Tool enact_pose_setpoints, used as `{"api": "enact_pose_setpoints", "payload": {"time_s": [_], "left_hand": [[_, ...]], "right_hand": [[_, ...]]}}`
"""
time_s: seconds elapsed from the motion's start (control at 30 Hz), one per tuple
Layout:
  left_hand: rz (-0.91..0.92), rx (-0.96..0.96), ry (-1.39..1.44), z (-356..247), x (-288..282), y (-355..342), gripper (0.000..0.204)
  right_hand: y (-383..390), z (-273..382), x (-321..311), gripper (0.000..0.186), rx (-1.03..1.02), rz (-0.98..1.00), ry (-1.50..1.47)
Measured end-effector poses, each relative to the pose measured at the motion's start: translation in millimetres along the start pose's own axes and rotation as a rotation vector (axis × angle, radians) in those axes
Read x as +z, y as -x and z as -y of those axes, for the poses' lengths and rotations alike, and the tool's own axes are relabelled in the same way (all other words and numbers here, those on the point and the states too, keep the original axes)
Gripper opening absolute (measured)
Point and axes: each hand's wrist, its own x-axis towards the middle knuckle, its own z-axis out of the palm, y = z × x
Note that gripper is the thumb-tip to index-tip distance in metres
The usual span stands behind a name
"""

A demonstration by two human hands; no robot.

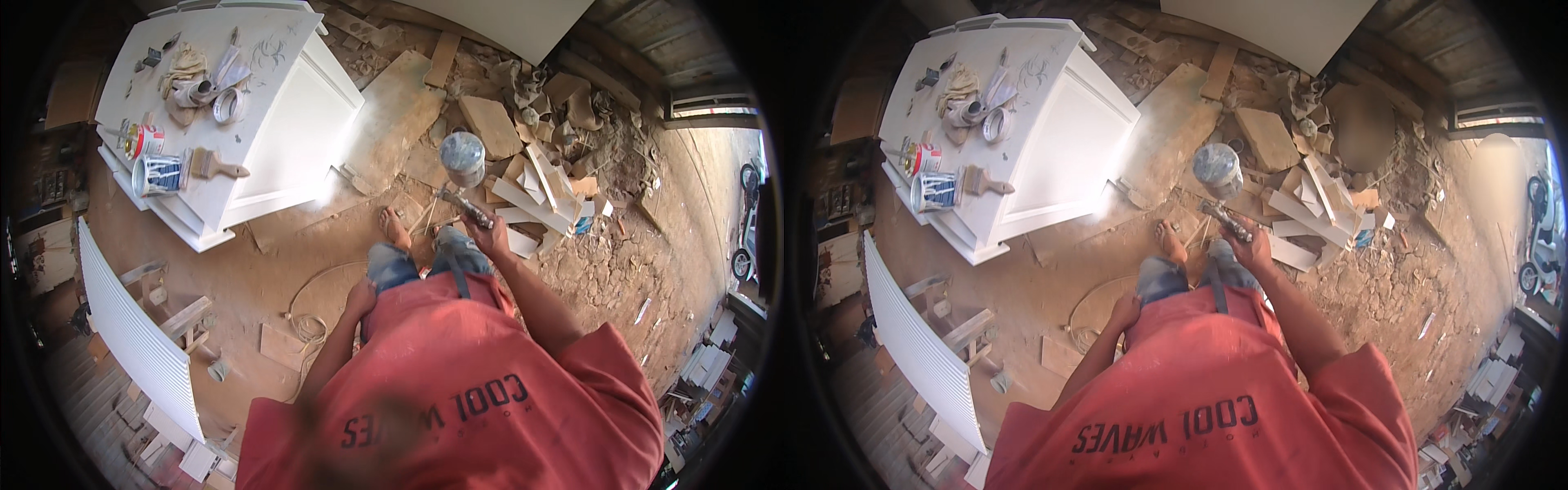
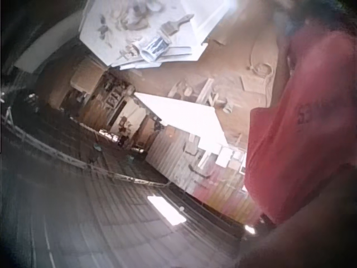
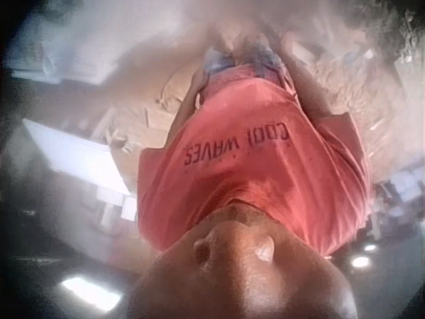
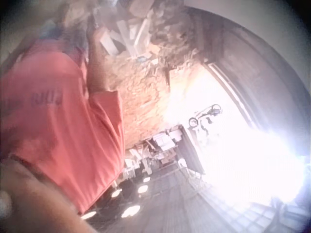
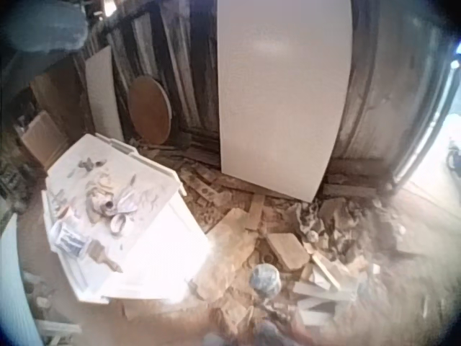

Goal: The person uses a spray gun to apply white paint to a wooden furniture piece, moving the gun in steady strokes across the surface while kneeling and standing.

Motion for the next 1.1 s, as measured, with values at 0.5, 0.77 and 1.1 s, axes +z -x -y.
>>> {"api": "enact_pose_setpoints", "payload": {"time_s": [0.5,0.77,1.1], "left_hand": [[-0.040,0.257,-0.039,45.4,-39.2,-105.2,0.022],[-0.591,0.165,-0.188,93.6,0.8,-351.4,0.042],[-0.783,0.252,-0.191,90.3,4.1,-447.8,0.040]], "right_hand": [[-293.7,-134.5,214.9,0.052,0.063,0.152,-0.007],[-441.3,-238.3,356.2,0.061,0.124,0.098,-0.015],[-480.1,-268.0,428.1,0.051,0.030,-0.196,-0.084]]}}
